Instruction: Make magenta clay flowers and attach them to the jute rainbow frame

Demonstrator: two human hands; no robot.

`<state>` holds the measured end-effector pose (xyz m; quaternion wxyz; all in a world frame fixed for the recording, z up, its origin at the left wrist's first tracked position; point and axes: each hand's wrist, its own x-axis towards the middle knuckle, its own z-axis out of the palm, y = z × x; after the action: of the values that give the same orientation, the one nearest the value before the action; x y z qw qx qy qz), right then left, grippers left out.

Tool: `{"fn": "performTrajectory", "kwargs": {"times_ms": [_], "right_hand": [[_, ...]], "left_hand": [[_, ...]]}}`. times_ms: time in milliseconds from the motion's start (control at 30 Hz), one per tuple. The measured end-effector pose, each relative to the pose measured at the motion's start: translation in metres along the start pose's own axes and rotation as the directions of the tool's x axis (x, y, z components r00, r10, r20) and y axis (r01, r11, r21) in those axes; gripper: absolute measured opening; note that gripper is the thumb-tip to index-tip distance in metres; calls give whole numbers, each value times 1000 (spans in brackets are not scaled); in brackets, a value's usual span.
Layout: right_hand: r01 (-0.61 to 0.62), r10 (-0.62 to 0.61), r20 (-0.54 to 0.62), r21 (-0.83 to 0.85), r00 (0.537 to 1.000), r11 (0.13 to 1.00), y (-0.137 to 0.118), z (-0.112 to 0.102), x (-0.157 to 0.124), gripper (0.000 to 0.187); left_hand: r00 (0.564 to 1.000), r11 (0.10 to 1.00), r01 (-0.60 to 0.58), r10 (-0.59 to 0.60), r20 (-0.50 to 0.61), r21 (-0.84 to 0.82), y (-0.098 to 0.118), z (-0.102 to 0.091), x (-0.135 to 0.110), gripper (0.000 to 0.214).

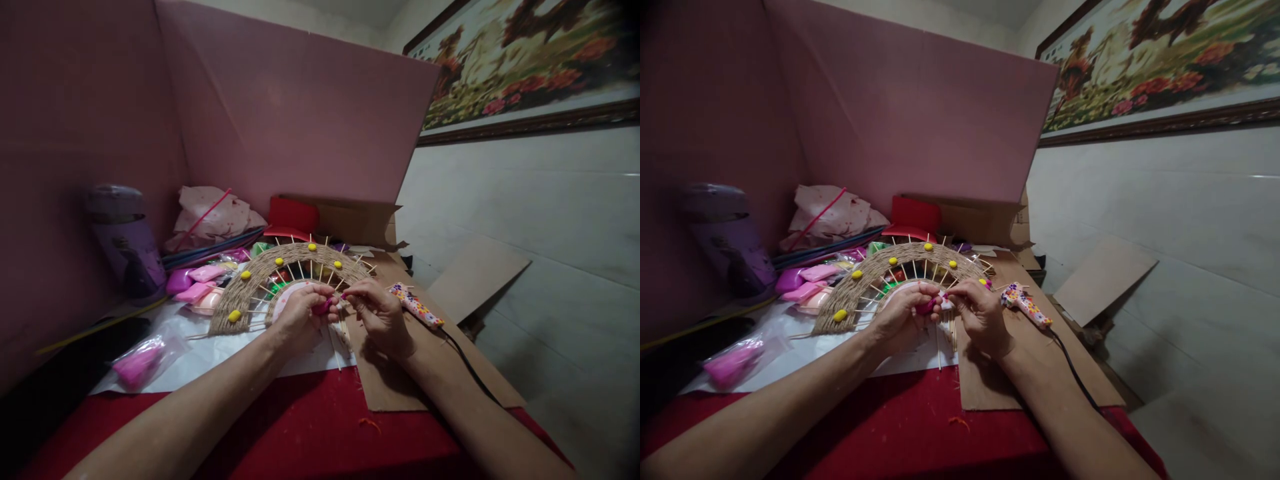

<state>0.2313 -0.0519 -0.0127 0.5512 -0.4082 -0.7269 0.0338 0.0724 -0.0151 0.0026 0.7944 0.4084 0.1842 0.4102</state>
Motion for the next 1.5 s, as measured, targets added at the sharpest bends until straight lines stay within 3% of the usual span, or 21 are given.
{"fn": "performTrajectory", "kwargs": {"times_ms": [233, 467, 700, 800, 900, 1067, 1267, 1500], "right_hand": [[-29, 29, -3, 30, 1000, 999, 1, 1, -1, 9], [-21, 20, 9, 76, 1000, 997, 0, 0, 0, 10], [-61, 60, 13, 155, 998, 986, 5, 4, -4, 7], [-24, 22, 10, 179, 1000, 984, 4, 5, -4, 9], [13, -13, -1, 163, 1000, 987, 2, 4, -4, 9], [-11, 10, 8, 111, 1000, 994, -1, 4, -3, 9], [8, -8, -6, 120, 1000, 993, -2, 6, -3, 10], [52, -52, 1, 91, 999, 995, -2, 6, -3, 14]], "left_hand": [[999, 1000, 5, -6, -46, -10, 0, 1, -2, 11], [999, 994, -12, 18, -51, 105, -4, -2, 1, 18], [999, 967, -51, 48, 18, 248, -6, -4, 0, 28], [999, 963, -36, 33, 18, 267, -7, -5, 0, 31], [999, 961, -21, 10, 42, 276, -8, -5, 0, 32], [996, 944, -86, 71, 58, 318, -11, -6, 1, 36], [996, 972, -88, 85, 25, 218, -13, -7, 2, 35], [996, 974, -27, 6, 93, 224, -11, -7, -1, 34]]}}
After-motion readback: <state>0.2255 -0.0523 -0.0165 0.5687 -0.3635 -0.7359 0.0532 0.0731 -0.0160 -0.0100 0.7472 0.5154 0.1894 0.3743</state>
